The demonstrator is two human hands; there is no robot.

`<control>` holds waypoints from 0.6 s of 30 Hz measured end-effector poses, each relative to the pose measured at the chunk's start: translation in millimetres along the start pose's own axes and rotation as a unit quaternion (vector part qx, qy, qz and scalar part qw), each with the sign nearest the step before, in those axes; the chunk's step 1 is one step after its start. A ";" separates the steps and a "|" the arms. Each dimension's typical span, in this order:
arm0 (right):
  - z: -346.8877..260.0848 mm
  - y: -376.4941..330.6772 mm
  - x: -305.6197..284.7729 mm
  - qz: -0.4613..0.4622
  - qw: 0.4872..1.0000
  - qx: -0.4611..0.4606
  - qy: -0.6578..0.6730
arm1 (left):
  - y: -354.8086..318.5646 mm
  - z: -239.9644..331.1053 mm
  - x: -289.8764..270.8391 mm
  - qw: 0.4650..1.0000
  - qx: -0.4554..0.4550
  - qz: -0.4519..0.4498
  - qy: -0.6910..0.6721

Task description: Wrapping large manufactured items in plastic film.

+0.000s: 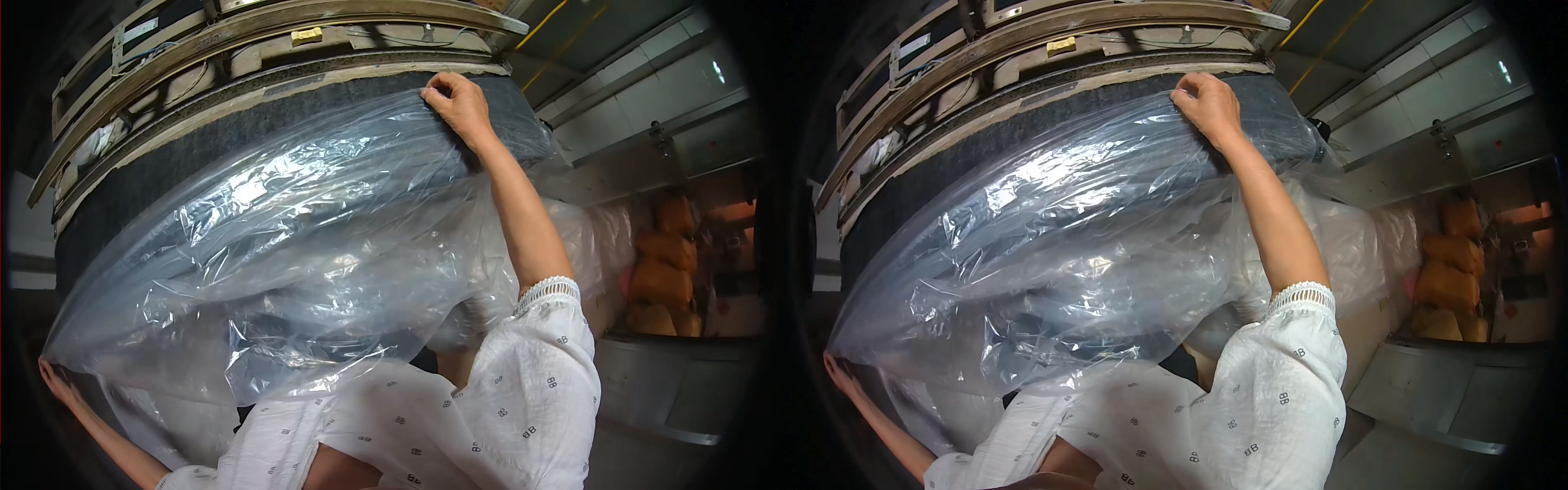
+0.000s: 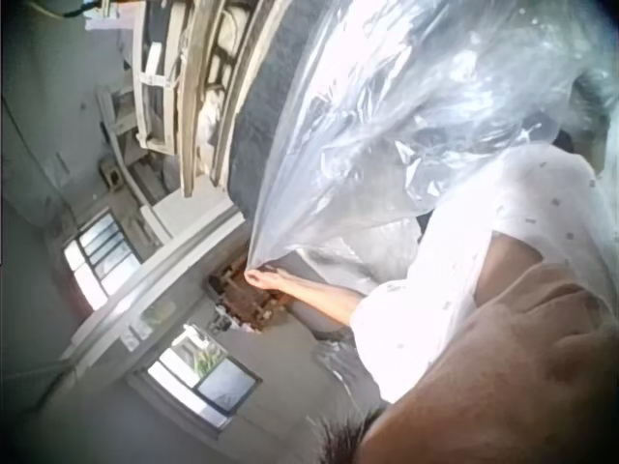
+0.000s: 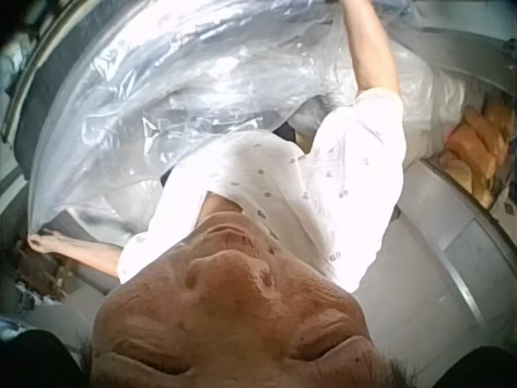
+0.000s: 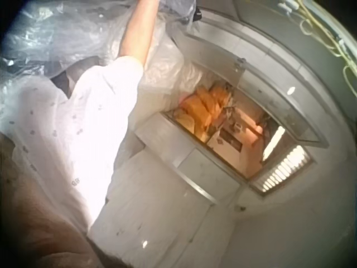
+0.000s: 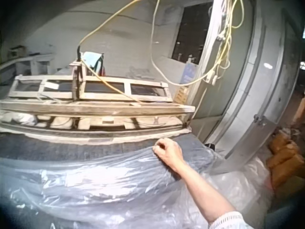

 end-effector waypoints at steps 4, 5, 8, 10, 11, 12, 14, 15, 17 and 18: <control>21.5 11.3 42.8 -0.105 0.988 0.020 0.111 | -2.7 -0.8 -185.3 0.997 0.000 -0.006 0.072; 17.2 14.4 31.6 -0.104 0.992 0.020 0.075 | -50.6 -55.5 -150.6 0.996 -0.048 -0.043 0.056; 29.9 11.7 20.0 -0.149 0.983 0.038 0.099 | -136.5 -54.0 -76.8 0.982 -0.130 -0.121 0.061; 23.3 15.9 31.8 -0.165 0.975 -0.012 0.151 | -141.6 -66.6 -135.2 0.977 -0.173 -0.126 0.017; 15.0 17.2 31.9 -0.186 0.971 -0.023 0.148 | -152.8 -75.9 -130.9 0.972 -0.196 -0.128 0.002; 24.7 21.2 36.7 -0.230 0.956 -0.013 0.180 | -159.5 -80.8 -113.6 0.971 -0.203 -0.125 -0.015; 32.3 28.5 38.1 -0.302 0.941 -0.023 0.151 | -155.8 -61.1 -59.4 0.972 -0.203 -0.116 -0.037; 28.9 36.1 28.4 -0.287 0.943 -0.071 0.154 | -146.2 -50.8 -39.7 0.975 -0.192 -0.105 -0.044; 5.4 56.7 -12.6 -0.154 0.962 -0.071 0.216 | -108.0 -31.0 -42.1 0.980 -0.160 -0.083 -0.089; 9.2 64.7 -31.6 -0.103 0.956 -0.016 0.275 | -106.6 -1.5 -4.1 0.970 -0.188 -0.054 -0.142</control>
Point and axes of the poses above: each hand's wrist, its own y-axis towards the middle knuckle, its own x-axis out of the palm, z = x × y, the point moved 8 cm from there along y, towards the middle knuckle, and after that the axes turned 4 degrees about -x, right-handed, at the moved point
